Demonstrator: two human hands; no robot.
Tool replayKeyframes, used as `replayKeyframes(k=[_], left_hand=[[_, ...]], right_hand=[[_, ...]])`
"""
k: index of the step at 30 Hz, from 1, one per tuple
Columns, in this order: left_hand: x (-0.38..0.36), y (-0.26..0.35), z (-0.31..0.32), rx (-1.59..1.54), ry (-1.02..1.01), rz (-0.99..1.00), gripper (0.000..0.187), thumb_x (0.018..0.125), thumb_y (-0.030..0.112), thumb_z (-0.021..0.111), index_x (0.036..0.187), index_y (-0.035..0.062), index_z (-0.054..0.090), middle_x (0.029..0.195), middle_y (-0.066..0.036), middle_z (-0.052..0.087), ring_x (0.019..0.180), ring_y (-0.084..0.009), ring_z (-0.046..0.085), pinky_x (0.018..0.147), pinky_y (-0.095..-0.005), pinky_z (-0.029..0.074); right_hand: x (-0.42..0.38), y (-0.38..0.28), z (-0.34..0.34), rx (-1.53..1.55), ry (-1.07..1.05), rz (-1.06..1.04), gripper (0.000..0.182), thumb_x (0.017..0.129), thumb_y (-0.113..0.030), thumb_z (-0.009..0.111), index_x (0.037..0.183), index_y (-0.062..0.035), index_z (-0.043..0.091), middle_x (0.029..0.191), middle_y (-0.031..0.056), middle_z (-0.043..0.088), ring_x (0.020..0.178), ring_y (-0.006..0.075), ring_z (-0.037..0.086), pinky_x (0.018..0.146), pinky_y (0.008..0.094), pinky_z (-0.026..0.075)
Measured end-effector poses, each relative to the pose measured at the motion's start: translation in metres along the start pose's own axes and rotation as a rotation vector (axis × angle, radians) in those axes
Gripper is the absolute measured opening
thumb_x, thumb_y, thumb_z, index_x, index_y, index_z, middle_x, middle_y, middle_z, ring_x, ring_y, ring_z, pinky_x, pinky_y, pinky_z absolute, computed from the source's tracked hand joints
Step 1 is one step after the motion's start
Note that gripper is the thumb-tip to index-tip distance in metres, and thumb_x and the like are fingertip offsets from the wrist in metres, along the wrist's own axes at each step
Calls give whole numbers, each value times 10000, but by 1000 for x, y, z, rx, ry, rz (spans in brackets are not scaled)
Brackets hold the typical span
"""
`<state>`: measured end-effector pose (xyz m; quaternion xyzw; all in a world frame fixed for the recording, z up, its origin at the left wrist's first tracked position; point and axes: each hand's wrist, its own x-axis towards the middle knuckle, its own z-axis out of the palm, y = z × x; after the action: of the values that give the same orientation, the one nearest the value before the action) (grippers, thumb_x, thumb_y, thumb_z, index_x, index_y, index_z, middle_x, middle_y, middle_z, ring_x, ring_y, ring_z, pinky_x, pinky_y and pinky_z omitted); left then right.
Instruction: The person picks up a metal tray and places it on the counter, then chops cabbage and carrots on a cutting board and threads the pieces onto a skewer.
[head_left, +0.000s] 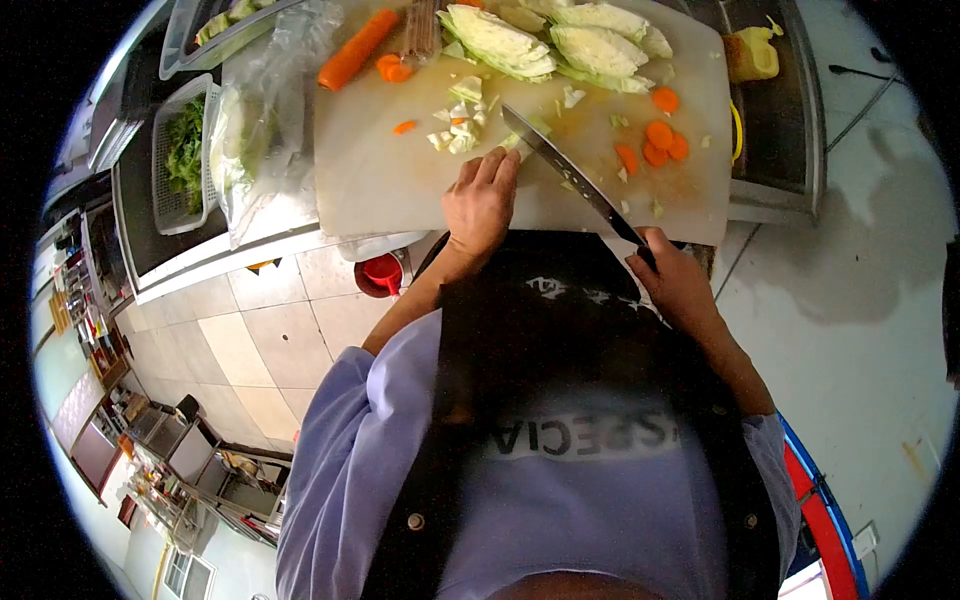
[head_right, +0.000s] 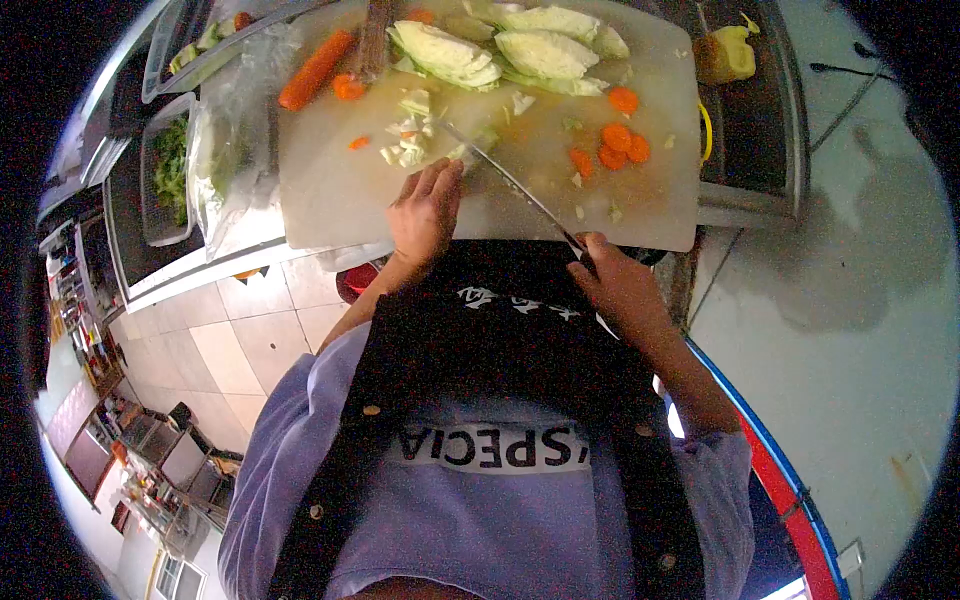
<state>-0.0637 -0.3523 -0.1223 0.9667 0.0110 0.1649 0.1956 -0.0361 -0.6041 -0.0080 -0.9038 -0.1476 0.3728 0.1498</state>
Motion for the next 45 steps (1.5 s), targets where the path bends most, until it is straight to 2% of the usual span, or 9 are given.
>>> replayKeyframes(k=[9,12,15,18,21,27,39,42,45], left_hand=[[0,-1,0,-11,29,-15,248,766,102,637,1012,128,618,1003,-7,623,852,-196,617,626,-315,538],[-2,-2,5,-44,73,-8,231,771,108,644,1001,129,625,989,-9,623,832,-203,619,619,-316,534],[-2,-1,5,-77,111,-37,234,765,105,655,995,133,630,967,-11,621,810,-211,621,609,-319,526],[-6,1,-1,-99,90,-72,244,752,96,668,990,134,628,939,-11,619,794,-214,622,610,-323,518],[-7,-1,-1,-158,113,-88,243,743,87,675,976,132,621,918,-17,616,781,-219,621,616,-330,512],[-10,-1,-1,-204,119,-138,251,741,88,685,981,138,627,875,-35,623,737,-250,634,612,-336,510],[-9,0,2,-180,140,-130,186,755,89,672,915,108,578,853,-43,601,733,-236,606,589,-342,498],[-10,1,1,-198,136,-117,171,757,82,670,902,102,583,861,-46,605,744,-241,608,601,-343,501],[-9,0,1,-196,127,-92,163,757,80,670,896,96,587,880,-49,614,757,-246,611,615,-344,503]], right_hand=[[20,7,11,76,11,-83,320,930,-289,510,1119,-45,429,910,234,611,884,431,584,723,475,454],[32,23,36,30,143,-153,326,931,-298,509,1118,-42,428,896,237,605,870,431,584,713,477,453],[29,14,34,24,46,-69,372,929,-334,513,1143,-36,455,1073,228,584,968,401,584,785,470,474],[29,21,42,50,142,-130,351,917,-300,543,1144,-56,433,911,226,612,859,428,590,700,473,459],[25,22,32,93,101,-78,383,926,-336,518,1194,-68,467,1104,199,595,966,374,597,791,445,482],[-4,19,21,73,80,-45,379,912,-359,530,1212,-135,472,1135,146,598,1000,343,598,832,439,481],[-18,14,27,30,39,-116,423,920,-356,507,1269,-128,440,1200,132,550,1060,324,569,842,446,480],[-19,18,32,-35,122,-160,377,885,-215,600,1220,-99,473,1159,145,583,956,311,625,761,372,513],[-20,13,29,-9,88,-141,372,887,-214,597,1217,-96,474,1152,148,583,959,311,623,756,376,515]])
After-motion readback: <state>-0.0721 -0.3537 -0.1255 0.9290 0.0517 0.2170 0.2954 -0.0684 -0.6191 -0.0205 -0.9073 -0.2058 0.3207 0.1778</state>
